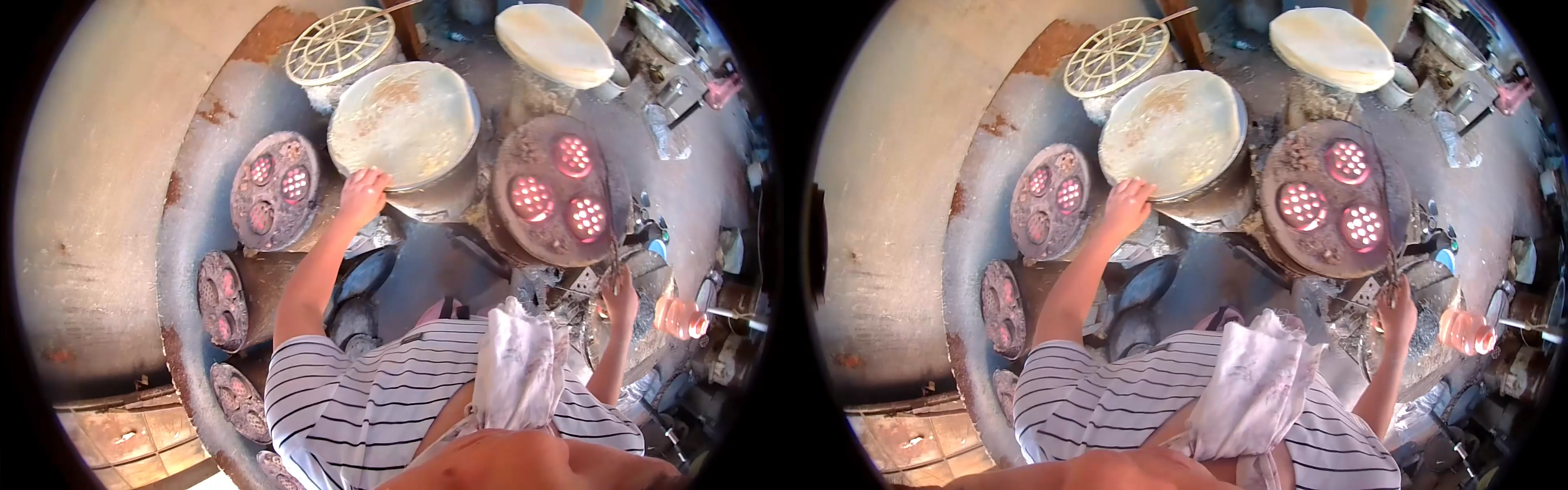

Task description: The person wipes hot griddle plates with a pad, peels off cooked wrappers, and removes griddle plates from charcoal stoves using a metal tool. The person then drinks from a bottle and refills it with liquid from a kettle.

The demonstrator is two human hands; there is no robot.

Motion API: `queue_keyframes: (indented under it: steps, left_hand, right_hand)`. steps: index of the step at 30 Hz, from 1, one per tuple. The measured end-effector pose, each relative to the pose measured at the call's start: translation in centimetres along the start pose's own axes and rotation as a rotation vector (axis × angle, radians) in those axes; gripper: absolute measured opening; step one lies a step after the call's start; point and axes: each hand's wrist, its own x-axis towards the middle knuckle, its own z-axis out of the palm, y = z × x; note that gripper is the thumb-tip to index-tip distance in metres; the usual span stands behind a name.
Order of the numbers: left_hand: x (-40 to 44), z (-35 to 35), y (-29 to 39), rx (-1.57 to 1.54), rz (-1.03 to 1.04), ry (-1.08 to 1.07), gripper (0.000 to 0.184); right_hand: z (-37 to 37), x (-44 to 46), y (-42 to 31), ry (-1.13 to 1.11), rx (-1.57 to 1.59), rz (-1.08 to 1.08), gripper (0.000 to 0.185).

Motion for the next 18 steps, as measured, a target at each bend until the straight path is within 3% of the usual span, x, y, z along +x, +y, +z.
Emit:
queue_keyframes:
  steps: [4, 6, 7, 10, 12, 14, 18]
  left_hand:
    - [0.4, 0.7, -2.2, -0.096, 0.085, -0.003, 0.037]
    - [0.5, 1.4, -3.1, -0.112, 0.104, 0.041, 0.029]
    - [0.4, 1.7, -3.1, -0.104, 0.112, 0.07, 0.026]
    - [0.9, 1.7, -4.2, -0.085, 0.195, 0.087, 0.017]
    - [1.4, 1.6, -4.9, -0.106, 0.25, 0.098, 0.013]
    - [2.3, 1.7, -5.8, -0.146, 0.278, 0.14, 0.01]
    - [6.2, -1.5, -7.7, -0.154, 0.26, 0.239, 0.013]
  right_hand:
    - [-1.9, -0.1, 2.7, 0.172, -0.138, -0.038, 0.061]
    - [-5.3, 0.6, -0.2, 0.137, -0.192, 0.131, 0.055]
    - [-5.3, 2.0, 0.7, 0.259, -0.199, -0.002, 0.044]
    - [-5.3, 5.7, -3.8, 0.376, -0.165, -0.268, 0.038]
    - [-3.8, 7.1, -11.3, 0.261, 0.282, -0.225, 0.033]
    - [-3.0, 7.9, -17.8, 0.039, 0.363, -0.275, 0.03]
    - [-1.8, 8.7, -24.4, -0.117, 0.475, -0.318, 0.029]
